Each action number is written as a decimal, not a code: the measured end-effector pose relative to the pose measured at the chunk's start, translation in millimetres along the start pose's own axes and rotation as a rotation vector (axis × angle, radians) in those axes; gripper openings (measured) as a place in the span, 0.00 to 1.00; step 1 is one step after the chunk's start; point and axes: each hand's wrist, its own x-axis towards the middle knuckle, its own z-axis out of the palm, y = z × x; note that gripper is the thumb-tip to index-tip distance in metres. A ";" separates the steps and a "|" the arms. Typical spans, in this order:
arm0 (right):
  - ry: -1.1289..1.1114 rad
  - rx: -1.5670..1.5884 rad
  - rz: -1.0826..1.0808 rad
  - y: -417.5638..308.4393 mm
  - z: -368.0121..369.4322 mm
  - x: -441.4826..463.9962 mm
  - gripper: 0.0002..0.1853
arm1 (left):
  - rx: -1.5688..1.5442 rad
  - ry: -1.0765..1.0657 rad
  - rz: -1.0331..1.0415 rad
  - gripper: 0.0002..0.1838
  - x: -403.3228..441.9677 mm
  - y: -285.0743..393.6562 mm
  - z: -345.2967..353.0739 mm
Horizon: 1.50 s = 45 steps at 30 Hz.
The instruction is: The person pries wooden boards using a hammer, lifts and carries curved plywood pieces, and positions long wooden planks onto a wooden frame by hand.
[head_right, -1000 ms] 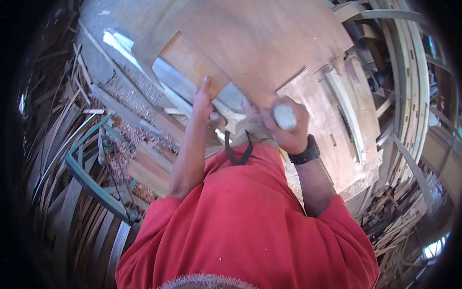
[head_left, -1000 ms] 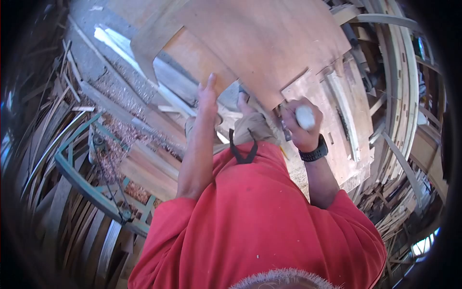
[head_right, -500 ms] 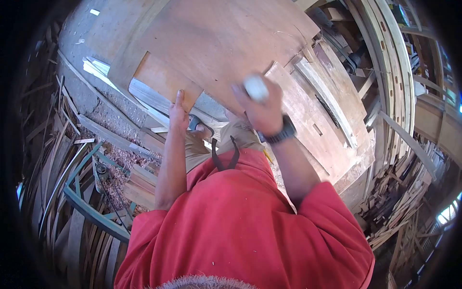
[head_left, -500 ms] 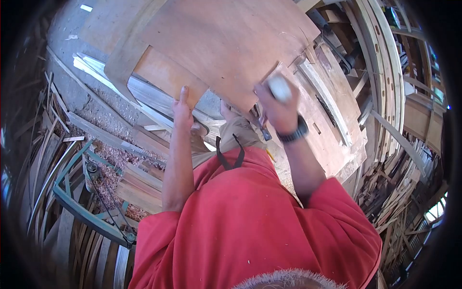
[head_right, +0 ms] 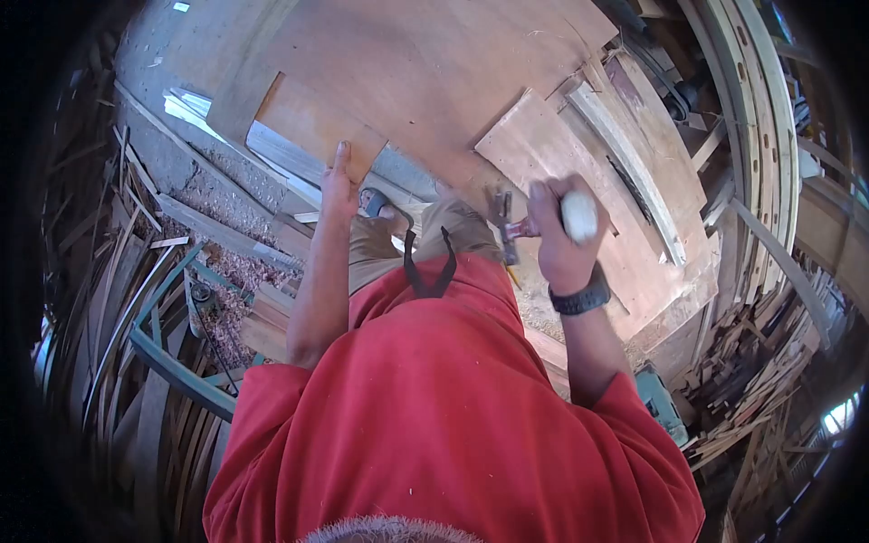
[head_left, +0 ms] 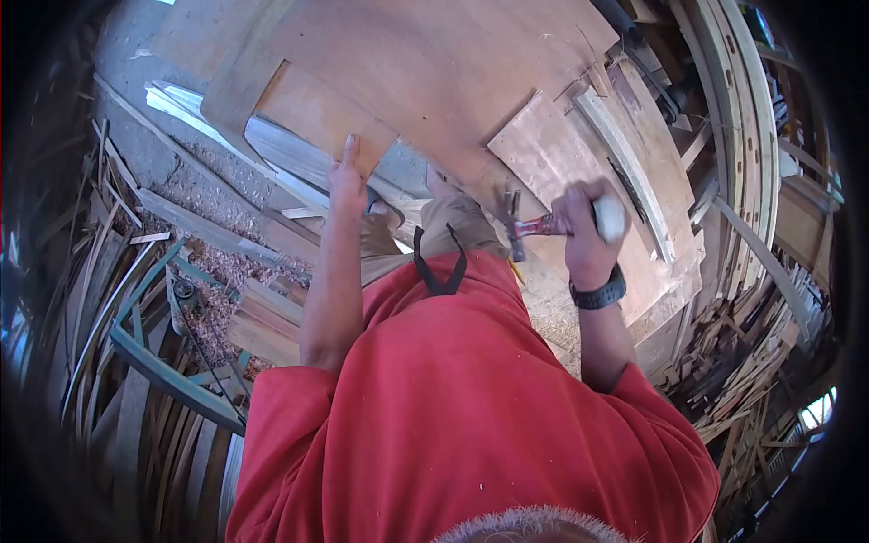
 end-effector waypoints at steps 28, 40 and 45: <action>-0.180 -0.270 -0.123 -5.0 60.5 41.6 0.08 | 0.135 0.075 0.138 0.29 10.6 -9.1 -5.4; -0.203 -0.557 -0.084 16.3 76.1 146.7 0.14 | 0.046 -0.083 0.081 0.27 6.9 4.0 0.7; -0.127 -0.029 0.203 -33.5 -6.6 123.1 0.10 | 0.100 -0.046 0.038 0.26 2.7 3.3 -0.9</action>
